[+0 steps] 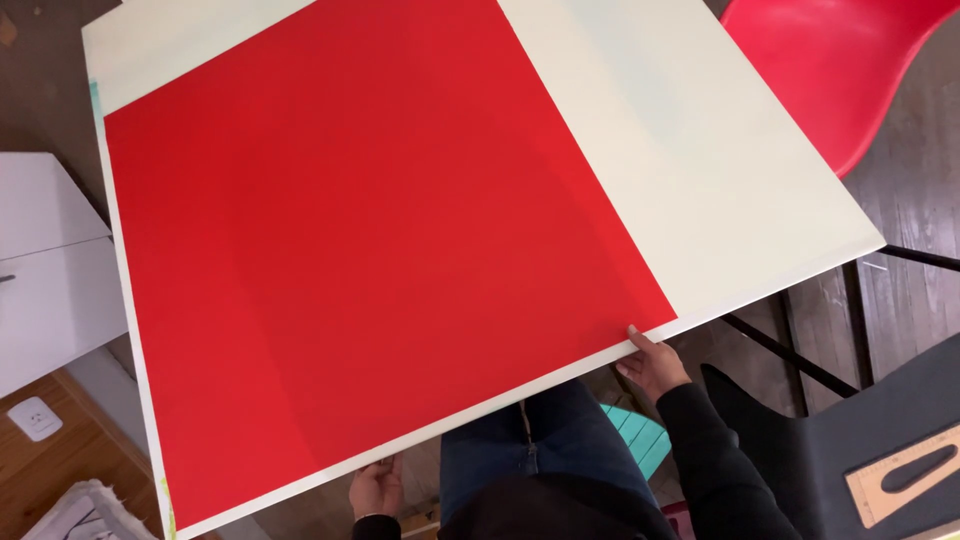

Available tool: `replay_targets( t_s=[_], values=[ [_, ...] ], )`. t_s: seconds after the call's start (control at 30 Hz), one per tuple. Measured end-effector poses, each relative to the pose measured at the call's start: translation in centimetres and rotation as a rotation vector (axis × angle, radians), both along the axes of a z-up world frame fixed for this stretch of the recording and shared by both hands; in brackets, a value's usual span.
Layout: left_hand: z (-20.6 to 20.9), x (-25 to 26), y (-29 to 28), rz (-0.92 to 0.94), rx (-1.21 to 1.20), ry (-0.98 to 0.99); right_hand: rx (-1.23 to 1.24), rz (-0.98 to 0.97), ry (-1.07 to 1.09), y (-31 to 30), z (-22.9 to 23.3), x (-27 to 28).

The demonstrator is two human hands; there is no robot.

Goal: The recorder is removing staples or fasteners from a large canvas frame using a specialized tool.

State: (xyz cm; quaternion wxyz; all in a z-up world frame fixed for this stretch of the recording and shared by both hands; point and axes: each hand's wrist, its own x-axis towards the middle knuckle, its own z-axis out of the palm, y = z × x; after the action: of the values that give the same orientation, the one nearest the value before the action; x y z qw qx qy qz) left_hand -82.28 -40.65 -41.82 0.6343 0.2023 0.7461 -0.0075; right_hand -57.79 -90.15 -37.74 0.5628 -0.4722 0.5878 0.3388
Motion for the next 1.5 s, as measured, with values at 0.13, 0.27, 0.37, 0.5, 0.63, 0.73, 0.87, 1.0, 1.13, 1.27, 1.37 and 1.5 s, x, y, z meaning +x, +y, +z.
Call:
replay_targets(
  t_s=[0.13,0.27,0.37,0.5,0.63,0.73,0.87,1.0,1.13,1.27,1.37,1.5],
  values=[
    [-1.3,-1.3,-1.1,0.022,0.018,-0.017,-0.024,0.011,0.011,0.6,1.1,0.6],
    [1.1,2.2,-2.6,0.049,0.002,-0.104,0.011,-0.008,-0.022,-0.5,-0.7,-0.2],
    [2.5,2.8,-3.1,0.062,-0.015,-0.096,0.014,0.005,-0.011,-0.4,-0.4,-0.4],
    [-0.8,0.0,-3.5,0.08,-0.018,-0.162,-0.008,0.008,0.027,-0.6,-1.0,-0.1],
    [-0.3,0.5,-3.6,0.103,-0.022,-0.172,-0.028,-0.015,0.036,-0.1,-1.4,0.0],
    [-1.0,0.3,-3.7,0.099,-0.045,-0.145,-0.062,-0.015,0.063,-0.2,-1.3,-0.1],
    [-2.8,-2.0,-3.8,0.07,-0.066,-0.18,-0.043,-0.057,0.046,-0.1,-1.4,-0.2],
    [-3.8,-2.6,-3.8,0.056,-0.074,-0.205,-0.017,-0.089,0.041,-0.7,-2.5,-0.7],
    [-2.6,-1.1,-3.9,0.056,-0.074,-0.145,-0.061,-0.067,0.063,0.1,-1.7,-0.1],
    [-2.1,-0.5,-4.0,0.053,-0.084,-0.136,-0.05,-0.082,0.054,-0.4,-2.6,-0.5],
    [-2.2,-0.6,-3.9,0.062,-0.092,-0.136,-0.059,-0.083,0.062,0.1,-2.2,-0.3],
    [-3.4,-1.6,-4.2,0.079,-0.086,-0.169,-0.07,-0.095,0.05,-0.2,-2.9,-0.8]
  ],
)
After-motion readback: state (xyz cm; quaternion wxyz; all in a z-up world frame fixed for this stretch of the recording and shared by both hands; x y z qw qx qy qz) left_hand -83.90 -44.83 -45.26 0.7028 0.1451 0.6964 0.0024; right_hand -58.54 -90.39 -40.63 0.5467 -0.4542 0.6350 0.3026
